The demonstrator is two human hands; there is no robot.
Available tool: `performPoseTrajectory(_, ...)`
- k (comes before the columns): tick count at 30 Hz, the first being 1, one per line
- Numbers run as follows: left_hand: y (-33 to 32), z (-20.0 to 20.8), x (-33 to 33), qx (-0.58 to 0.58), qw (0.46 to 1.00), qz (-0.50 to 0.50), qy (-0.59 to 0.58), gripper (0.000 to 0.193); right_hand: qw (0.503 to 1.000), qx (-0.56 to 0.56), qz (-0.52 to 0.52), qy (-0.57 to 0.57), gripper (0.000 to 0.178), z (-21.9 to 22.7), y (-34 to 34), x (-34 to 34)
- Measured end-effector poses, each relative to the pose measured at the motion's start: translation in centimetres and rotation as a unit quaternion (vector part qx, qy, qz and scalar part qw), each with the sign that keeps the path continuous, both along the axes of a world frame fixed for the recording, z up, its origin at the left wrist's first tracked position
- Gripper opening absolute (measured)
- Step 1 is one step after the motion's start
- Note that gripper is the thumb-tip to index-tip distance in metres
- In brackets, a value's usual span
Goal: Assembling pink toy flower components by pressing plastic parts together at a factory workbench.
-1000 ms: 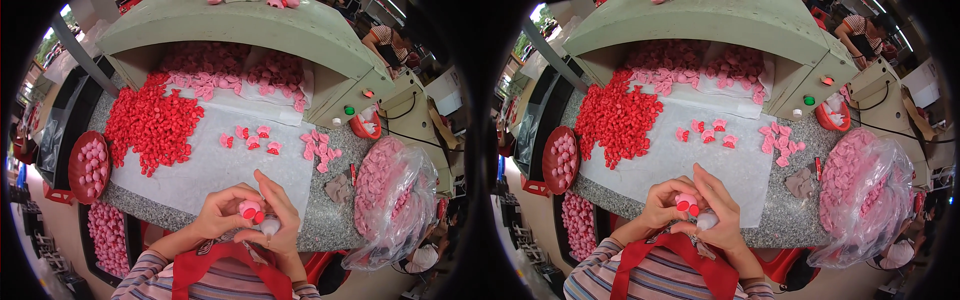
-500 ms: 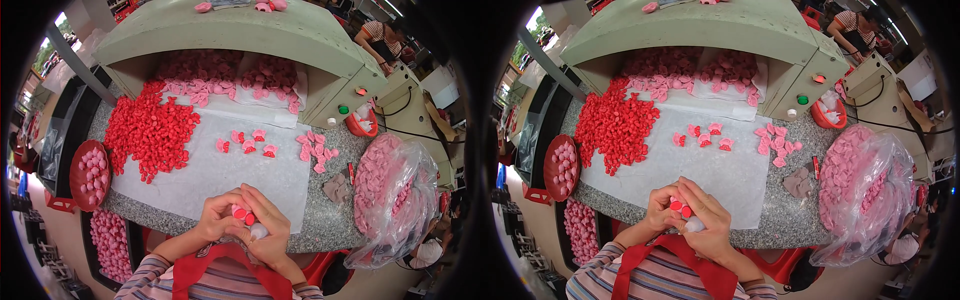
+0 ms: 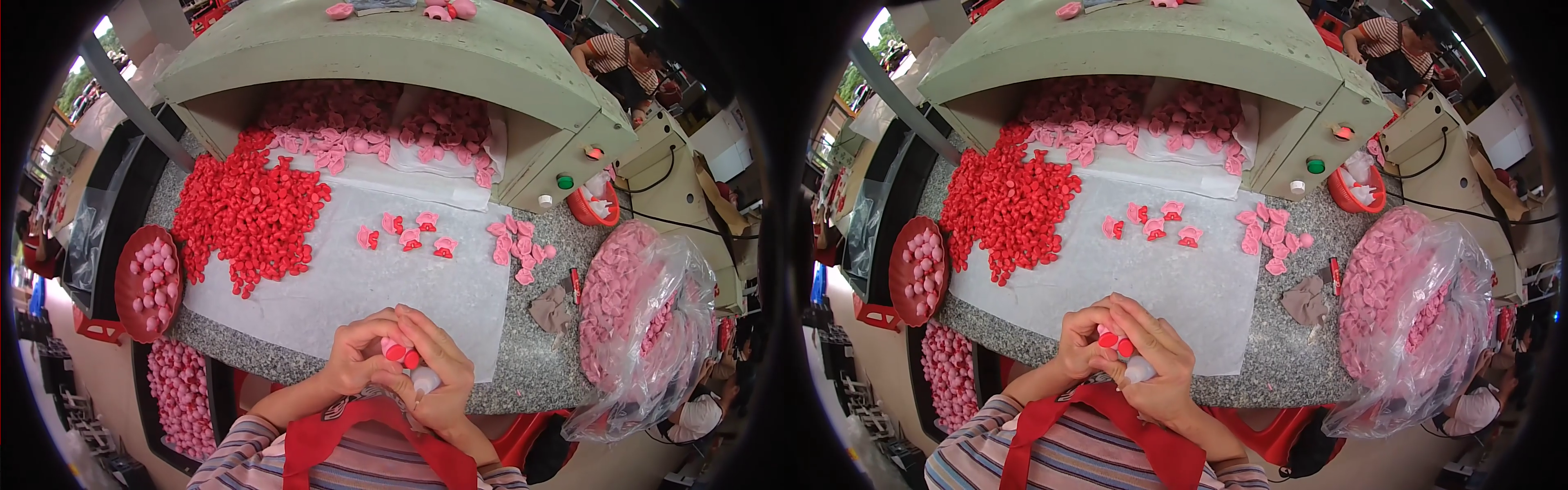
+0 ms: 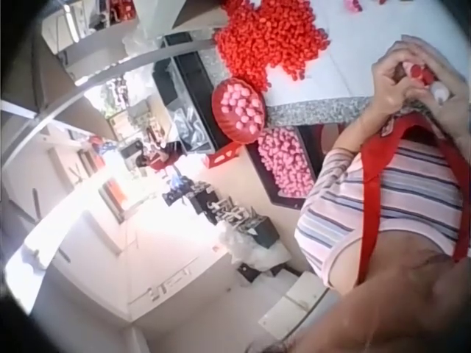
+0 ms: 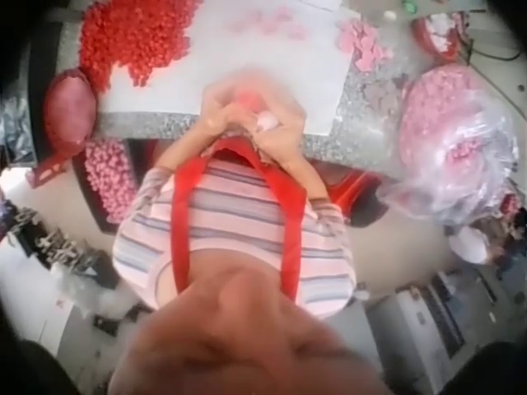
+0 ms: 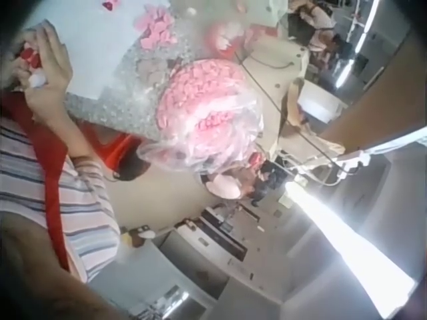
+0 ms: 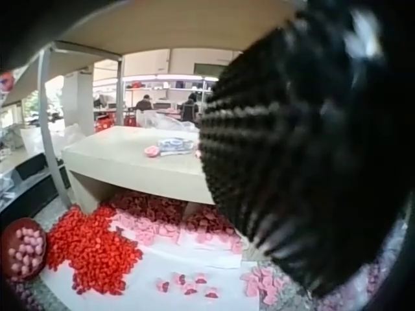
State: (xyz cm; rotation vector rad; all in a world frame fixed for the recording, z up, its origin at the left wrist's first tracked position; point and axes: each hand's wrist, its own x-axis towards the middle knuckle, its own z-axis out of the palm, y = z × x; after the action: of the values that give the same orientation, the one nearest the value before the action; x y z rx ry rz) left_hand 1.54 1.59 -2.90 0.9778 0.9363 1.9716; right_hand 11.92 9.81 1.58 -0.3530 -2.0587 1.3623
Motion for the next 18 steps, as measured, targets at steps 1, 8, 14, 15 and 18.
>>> performPoseTrajectory(1,0.0,0.0,0.1,0.000,1.000,0.002,0.000,0.029,1.000,-0.003,0.000,-0.001,0.057,0.0,-0.1,-0.1)
performPoseTrajectory(8,0.3,-0.6,0.2,0.041,0.987,-0.063,-0.142,0.021,0.984,-0.154,-0.016,0.086,0.055,-1.4,-1.2,-0.6)
performPoseTrajectory(14,-0.1,-1.0,-0.5,0.046,0.989,-0.085,-0.114,0.022,0.995,-0.081,-0.030,0.053,0.050,-1.0,-1.6,-0.4)
performPoseTrajectory(15,-0.2,-1.1,-0.7,0.039,0.992,-0.088,-0.083,0.022,0.998,-0.033,-0.040,0.038,0.049,-0.8,-1.6,-0.3)
performPoseTrajectory(18,-0.5,-1.3,-0.9,0.023,0.989,-0.100,-0.108,0.024,0.998,0.028,-0.049,0.021,0.046,-0.7,-1.4,-0.4)
